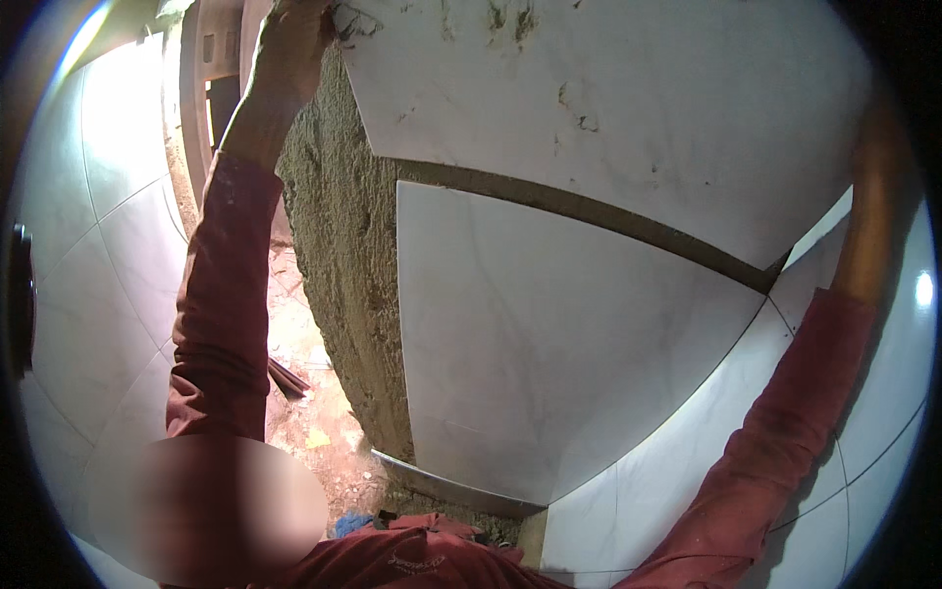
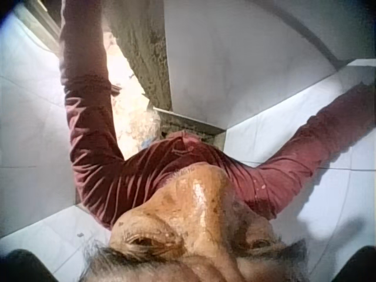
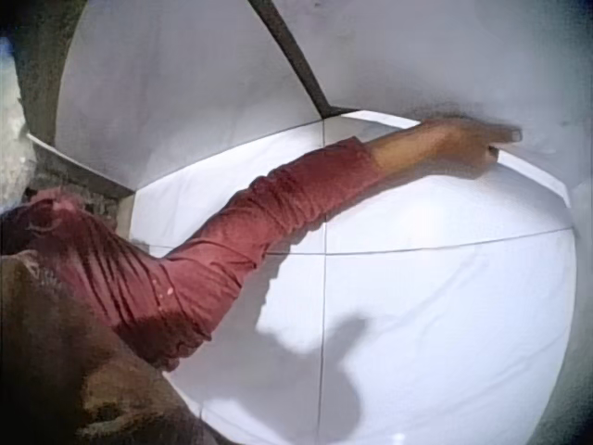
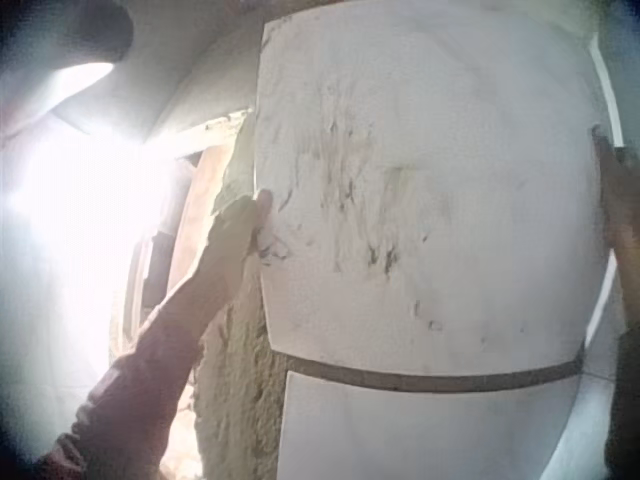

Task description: The person places a tile against a prepared wall section to check the fit, moves to a work area on the floor, and uses an angle grinder to trim an edge of the tile.

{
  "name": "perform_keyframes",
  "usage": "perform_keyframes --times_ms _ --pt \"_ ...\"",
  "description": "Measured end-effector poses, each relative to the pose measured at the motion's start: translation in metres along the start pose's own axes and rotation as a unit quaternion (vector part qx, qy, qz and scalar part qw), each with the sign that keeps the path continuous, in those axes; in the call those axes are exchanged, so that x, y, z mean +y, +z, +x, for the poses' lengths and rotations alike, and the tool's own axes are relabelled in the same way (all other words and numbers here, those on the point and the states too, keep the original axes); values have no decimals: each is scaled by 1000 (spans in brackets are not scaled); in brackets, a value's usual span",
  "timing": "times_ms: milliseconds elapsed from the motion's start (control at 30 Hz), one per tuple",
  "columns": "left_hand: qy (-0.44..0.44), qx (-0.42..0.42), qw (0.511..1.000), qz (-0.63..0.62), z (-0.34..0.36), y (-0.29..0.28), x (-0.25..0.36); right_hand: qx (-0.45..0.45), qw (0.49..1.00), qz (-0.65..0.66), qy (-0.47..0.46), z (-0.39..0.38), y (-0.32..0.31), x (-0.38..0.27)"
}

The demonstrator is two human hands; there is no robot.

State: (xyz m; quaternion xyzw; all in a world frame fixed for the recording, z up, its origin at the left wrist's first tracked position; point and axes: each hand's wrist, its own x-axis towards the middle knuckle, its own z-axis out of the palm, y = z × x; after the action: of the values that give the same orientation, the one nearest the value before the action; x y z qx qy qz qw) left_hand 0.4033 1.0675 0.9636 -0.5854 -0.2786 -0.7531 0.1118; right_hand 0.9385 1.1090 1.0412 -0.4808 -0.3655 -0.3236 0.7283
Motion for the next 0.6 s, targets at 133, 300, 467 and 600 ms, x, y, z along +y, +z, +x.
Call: perform_keyframes --times_ms 133,300,467,600 --pt "-28 0 993 -111 -13 23 -4 1 999 -45 5 2 -22 0" --pt "-181 59 953 -235 -33 32 -23 -41 999 -29 -4 -27 -38 -41" --pt "-110 82 953 -272 -22 44 -16 26 998 48 -35 -36 -43 -48" --pt "-119 83 950 -277 -18 56 -20 113 985 52 -120 2 -3 -9"
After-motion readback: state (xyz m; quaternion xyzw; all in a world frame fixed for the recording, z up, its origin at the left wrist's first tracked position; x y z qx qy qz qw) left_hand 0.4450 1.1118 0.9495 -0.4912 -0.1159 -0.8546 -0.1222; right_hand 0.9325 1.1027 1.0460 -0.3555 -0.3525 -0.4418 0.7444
